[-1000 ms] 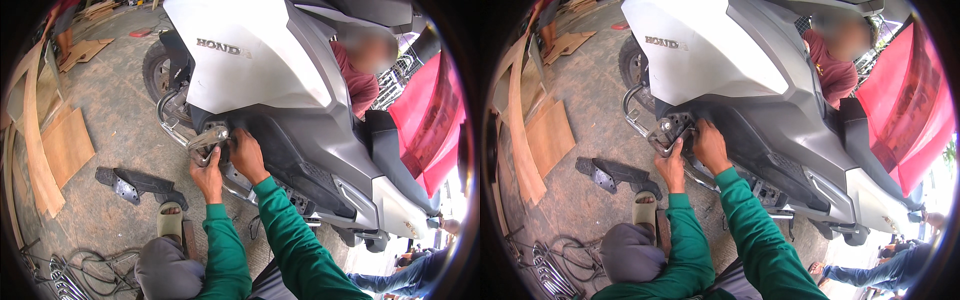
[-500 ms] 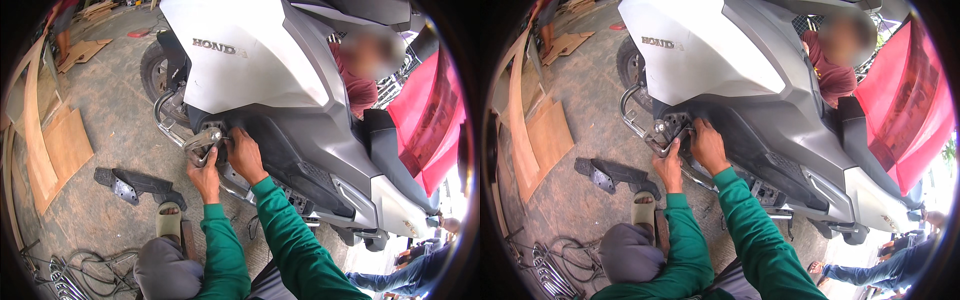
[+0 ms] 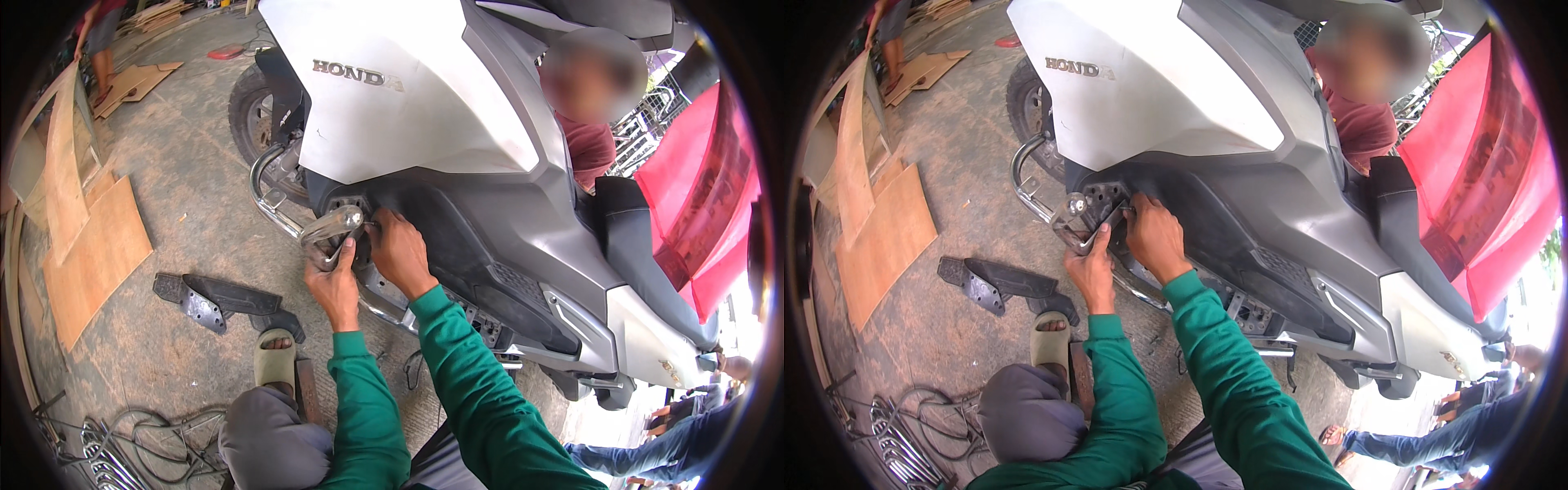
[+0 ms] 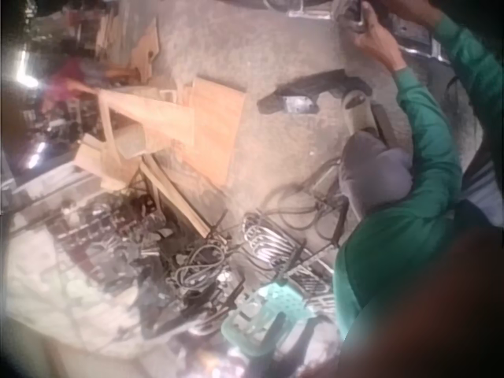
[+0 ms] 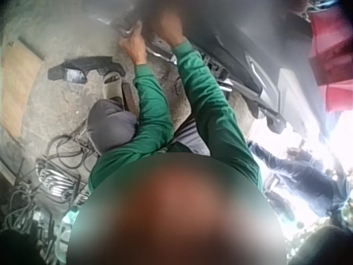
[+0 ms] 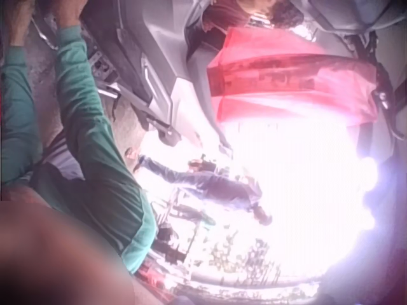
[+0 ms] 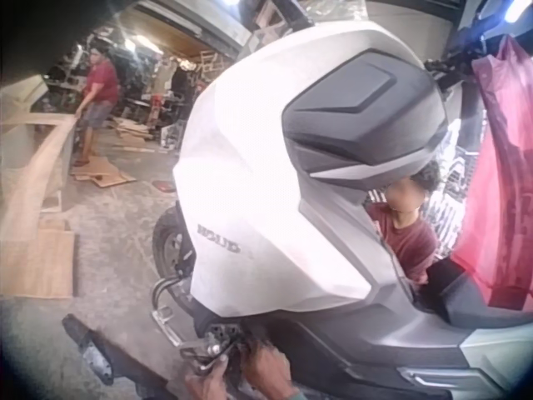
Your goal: The person positions a metal bracket under a white Honda scooter and secures it using bolts and a wrench. They repeatedly adjust the bracket, tighten fasteners, and use a wooden block to tap the bracket into place.
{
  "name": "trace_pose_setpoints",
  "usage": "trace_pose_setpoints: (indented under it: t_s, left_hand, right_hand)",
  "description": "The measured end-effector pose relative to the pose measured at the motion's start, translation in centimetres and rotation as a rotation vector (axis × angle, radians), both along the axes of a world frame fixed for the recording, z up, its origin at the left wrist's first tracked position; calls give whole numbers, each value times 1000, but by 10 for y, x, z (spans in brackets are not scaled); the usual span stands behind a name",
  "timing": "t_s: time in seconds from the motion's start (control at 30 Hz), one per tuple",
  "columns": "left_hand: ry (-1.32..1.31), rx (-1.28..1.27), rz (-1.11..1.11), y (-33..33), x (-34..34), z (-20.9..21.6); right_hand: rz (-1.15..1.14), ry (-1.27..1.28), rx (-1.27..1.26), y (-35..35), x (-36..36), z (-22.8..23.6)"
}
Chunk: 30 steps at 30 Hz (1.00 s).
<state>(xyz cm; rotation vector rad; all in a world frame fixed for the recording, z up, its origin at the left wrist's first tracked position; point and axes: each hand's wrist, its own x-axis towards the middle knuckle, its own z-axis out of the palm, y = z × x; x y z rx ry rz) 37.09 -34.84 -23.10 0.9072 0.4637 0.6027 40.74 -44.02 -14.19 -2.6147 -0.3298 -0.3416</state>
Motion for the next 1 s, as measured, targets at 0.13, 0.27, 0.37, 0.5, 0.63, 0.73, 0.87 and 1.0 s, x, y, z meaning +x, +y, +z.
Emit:
trace_pose_setpoints:
  t_s: [0.13,0.27,0.37,0.5,0.63,0.73,0.87,1.0]
  left_hand:
    - [7,-28,-11,0,-1,3]
    - [32,-43,-8,0,-3,8]
    - [21,-76,-6,-1,-3,10]
    - [38,14,-11,2,-2,8]
    - [117,-21,-98,3,-6,6]
    - [100,-20,-89,4,-7,10]
    - [132,-76,-126,8,-14,17]
    - [60,-242,-225,18,-27,19]
  right_hand:
    - [47,-128,95,-9,-8,-4]
    - [-34,96,152,-9,1,-1]
    - [-92,207,-27,-5,11,2]
    - [-42,82,-22,-2,8,5]
    - [19,-41,16,-3,-3,11]
    - [10,-118,76,-7,-16,16]
    - [-52,-47,239,-28,-61,21]
    - [231,383,203,-71,-125,11]
